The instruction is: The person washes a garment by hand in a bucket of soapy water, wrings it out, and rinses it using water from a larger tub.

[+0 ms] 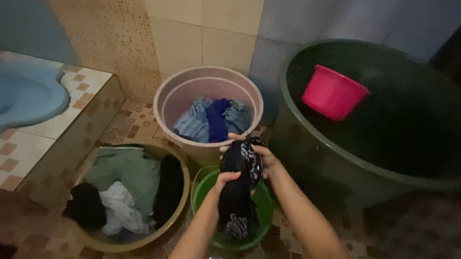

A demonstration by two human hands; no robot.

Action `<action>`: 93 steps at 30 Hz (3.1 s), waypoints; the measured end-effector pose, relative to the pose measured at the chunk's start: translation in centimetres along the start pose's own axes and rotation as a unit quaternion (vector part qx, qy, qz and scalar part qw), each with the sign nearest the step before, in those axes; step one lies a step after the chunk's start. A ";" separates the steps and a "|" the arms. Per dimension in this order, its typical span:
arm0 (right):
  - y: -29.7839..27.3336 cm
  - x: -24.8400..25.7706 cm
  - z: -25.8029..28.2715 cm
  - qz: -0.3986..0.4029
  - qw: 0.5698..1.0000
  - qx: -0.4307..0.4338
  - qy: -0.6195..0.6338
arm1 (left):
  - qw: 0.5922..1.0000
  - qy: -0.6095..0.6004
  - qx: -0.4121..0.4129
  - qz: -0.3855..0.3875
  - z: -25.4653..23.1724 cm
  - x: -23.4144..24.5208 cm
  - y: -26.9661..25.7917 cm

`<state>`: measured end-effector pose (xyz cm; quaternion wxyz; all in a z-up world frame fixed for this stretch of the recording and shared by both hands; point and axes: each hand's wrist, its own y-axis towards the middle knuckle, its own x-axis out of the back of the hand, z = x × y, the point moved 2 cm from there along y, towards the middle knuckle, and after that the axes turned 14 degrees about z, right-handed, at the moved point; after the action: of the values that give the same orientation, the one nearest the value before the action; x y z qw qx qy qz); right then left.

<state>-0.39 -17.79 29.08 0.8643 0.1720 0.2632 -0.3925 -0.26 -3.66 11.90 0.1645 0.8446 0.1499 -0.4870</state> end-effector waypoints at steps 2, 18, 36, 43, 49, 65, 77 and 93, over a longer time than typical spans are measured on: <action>0.7 -1.1 0.9 0.048 0.998 -0.009 0.029 | 0.991 0.118 0.032 -0.061 -0.7 0.7 1.4; 2.3 -4.0 -3.0 -0.145 0.790 0.071 -0.592 | 0.672 0.576 0.012 -0.465 -0.3 -6.9 -1.7; 0.4 -0.3 -14.6 -0.307 0.771 0.230 -0.509 | 0.805 0.410 -0.246 -0.351 -3.5 -12.6 -1.9; 0.6 8.6 -13.2 -0.154 0.866 0.077 -0.470 | 0.898 0.328 -0.214 -0.198 -6.1 -3.7 -0.5; -0.9 11.2 -14.2 -0.070 0.871 -0.011 -0.487 | 0.915 0.340 -0.139 -0.169 -6.5 -1.4 0.7; 0.0 -9.1 0.0 -0.024 0.957 0.020 -0.288 | 0.992 0.033 -0.084 -0.091 -4.0 4.0 -4.0; 0.9 -6.3 0.8 -0.126 0.776 0.113 -0.607 | 0.812 0.569 -0.019 -0.124 -5.0 -8.5 -1.2; -0.9 -6.2 -2.0 -0.170 0.772 0.076 -0.608 | 0.861 0.382 -0.243 -0.231 -2.3 -2.4 -2.2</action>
<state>-5.18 -13.73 31.04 0.7473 -0.0853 -0.3224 -0.5748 -0.52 -0.89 14.76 0.1765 0.8388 0.5055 -0.0983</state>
